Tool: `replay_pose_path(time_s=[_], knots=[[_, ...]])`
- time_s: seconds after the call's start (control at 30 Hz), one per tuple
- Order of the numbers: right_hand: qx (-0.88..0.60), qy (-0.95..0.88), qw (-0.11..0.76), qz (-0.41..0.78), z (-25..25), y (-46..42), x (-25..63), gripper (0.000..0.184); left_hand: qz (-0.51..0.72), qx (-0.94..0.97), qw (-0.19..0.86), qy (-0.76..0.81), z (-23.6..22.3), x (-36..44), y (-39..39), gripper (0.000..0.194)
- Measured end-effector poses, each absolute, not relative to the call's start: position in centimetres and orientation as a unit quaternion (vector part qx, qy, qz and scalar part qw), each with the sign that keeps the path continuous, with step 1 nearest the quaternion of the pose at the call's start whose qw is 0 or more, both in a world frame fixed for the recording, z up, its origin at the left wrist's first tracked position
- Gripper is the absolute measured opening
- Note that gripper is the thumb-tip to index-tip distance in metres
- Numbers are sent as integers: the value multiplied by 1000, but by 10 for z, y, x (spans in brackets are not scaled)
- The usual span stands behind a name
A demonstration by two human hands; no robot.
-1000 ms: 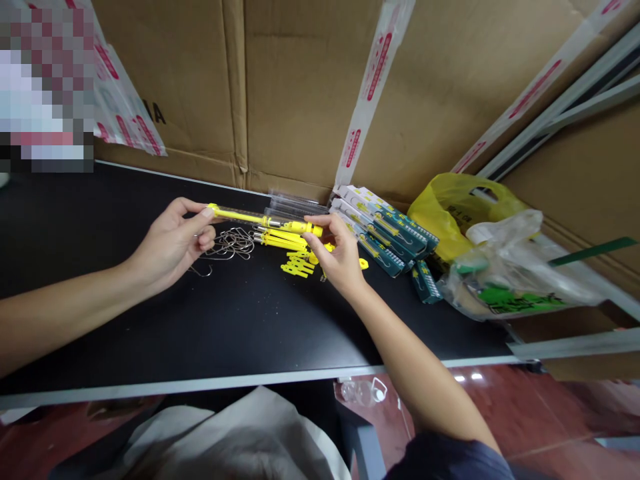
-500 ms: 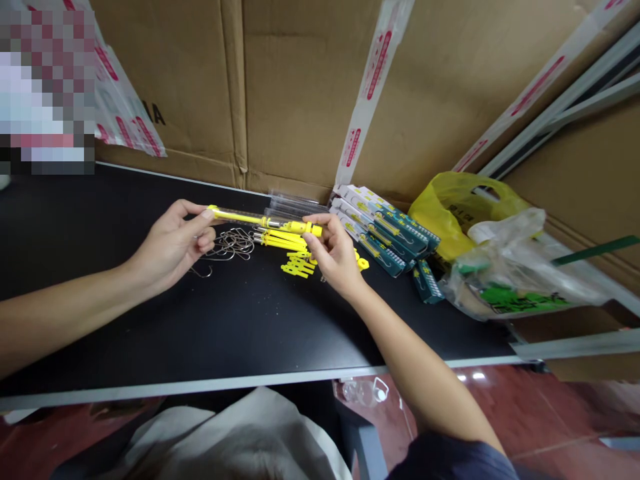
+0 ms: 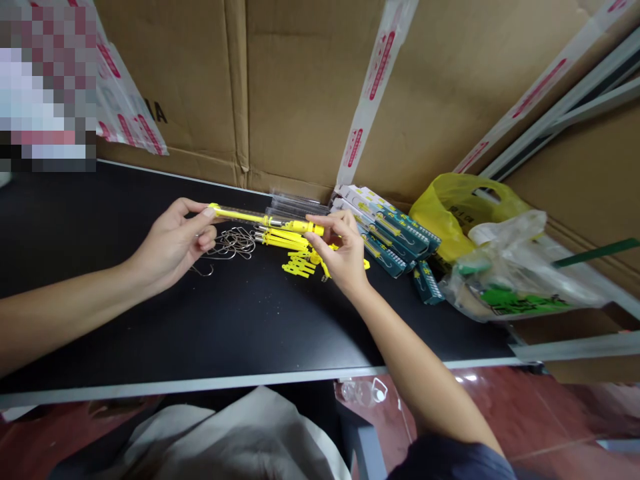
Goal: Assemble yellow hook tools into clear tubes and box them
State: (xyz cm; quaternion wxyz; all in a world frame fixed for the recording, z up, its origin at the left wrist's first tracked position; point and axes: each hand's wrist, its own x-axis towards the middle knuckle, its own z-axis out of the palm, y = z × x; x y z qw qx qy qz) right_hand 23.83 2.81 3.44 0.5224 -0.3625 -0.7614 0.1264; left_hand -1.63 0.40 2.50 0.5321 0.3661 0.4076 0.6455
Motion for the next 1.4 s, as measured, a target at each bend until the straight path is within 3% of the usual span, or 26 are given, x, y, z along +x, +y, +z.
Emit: replay_pose_path(time_s=[0.8,0.9,1.13,1.4], knots=[[-362,-713,502,329,32,20,230,33,642,361,538,410,26,-15,4,17],[-378,-715,503,305,32,20,232,33,642,363,536,411,26,-16,4,16],[-370,-754,529,123,33,27,237,22,644,364,533,410,26,-16,3,15],[-372,-754,513,171,28,28,238,27,641,361,533,418,26,-15,3,15]])
